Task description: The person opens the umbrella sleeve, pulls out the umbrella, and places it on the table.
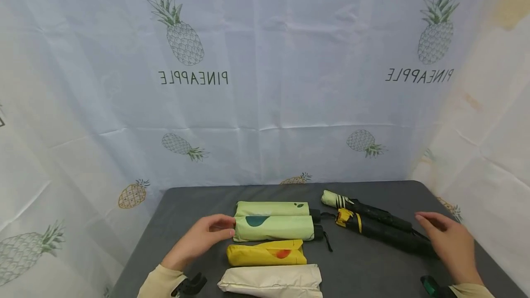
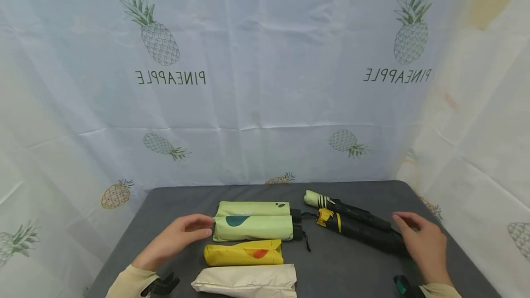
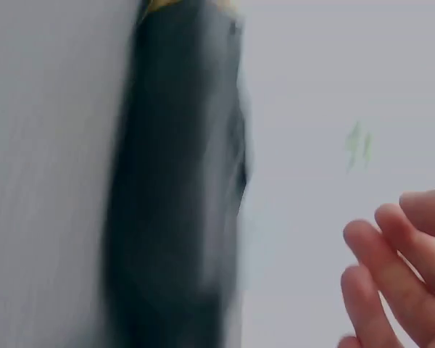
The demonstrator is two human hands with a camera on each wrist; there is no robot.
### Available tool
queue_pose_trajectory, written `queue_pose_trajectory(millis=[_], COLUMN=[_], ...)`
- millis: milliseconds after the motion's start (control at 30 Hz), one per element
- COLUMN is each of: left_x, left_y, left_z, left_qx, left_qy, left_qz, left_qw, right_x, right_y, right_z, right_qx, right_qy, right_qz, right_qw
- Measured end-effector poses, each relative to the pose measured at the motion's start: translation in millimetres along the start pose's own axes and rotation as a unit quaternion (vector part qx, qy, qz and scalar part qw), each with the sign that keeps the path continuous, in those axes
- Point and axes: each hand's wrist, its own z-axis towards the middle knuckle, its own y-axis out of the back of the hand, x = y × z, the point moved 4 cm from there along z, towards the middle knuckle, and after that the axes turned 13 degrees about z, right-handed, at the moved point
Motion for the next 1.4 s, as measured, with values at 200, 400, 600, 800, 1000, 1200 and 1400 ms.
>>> queue_pose_trajectory(millis=[200, 400, 600, 800, 1000, 1200, 1400], left_x=[14.1, 28.4, 33.6, 32.8, 31.9, 31.6, 29.5], left_y=[8.9, -0.6, -6.8, -8.9, -10.5, -11.5, -12.9], left_z=[22.1, 37.7, 43.1, 42.1, 39.5, 40.3, 38.8], left_qx=[-0.020, -0.009, -0.019, -0.017, -0.008, 0.005, 0.018], left_qy=[0.076, 0.114, 0.144, 0.150, 0.132, 0.116, 0.113], left_qz=[-0.030, -0.024, -0.023, -0.022, 0.003, 0.015, 0.011], left_qw=[0.9965, 0.9932, 0.9892, 0.9883, 0.9912, 0.9931, 0.9934], right_x=[81, 116, 117, 112, 109, 109, 112], right_y=[-78, -147, -182, -193, -195, -197, -196], right_z=[-1, -6, -16, -21, -20, -20, -23], right_qx=[0.051, 0.218, 0.290, 0.283, 0.281, 0.264, 0.253], right_qy=[0.088, 0.078, 0.042, 0.025, 0.015, 0.008, 0.005], right_qz=[0.070, 0.093, 0.098, 0.114, 0.104, 0.089, 0.084], right_qw=[0.992, 0.968, 0.951, 0.952, 0.954, 0.960, 0.964])
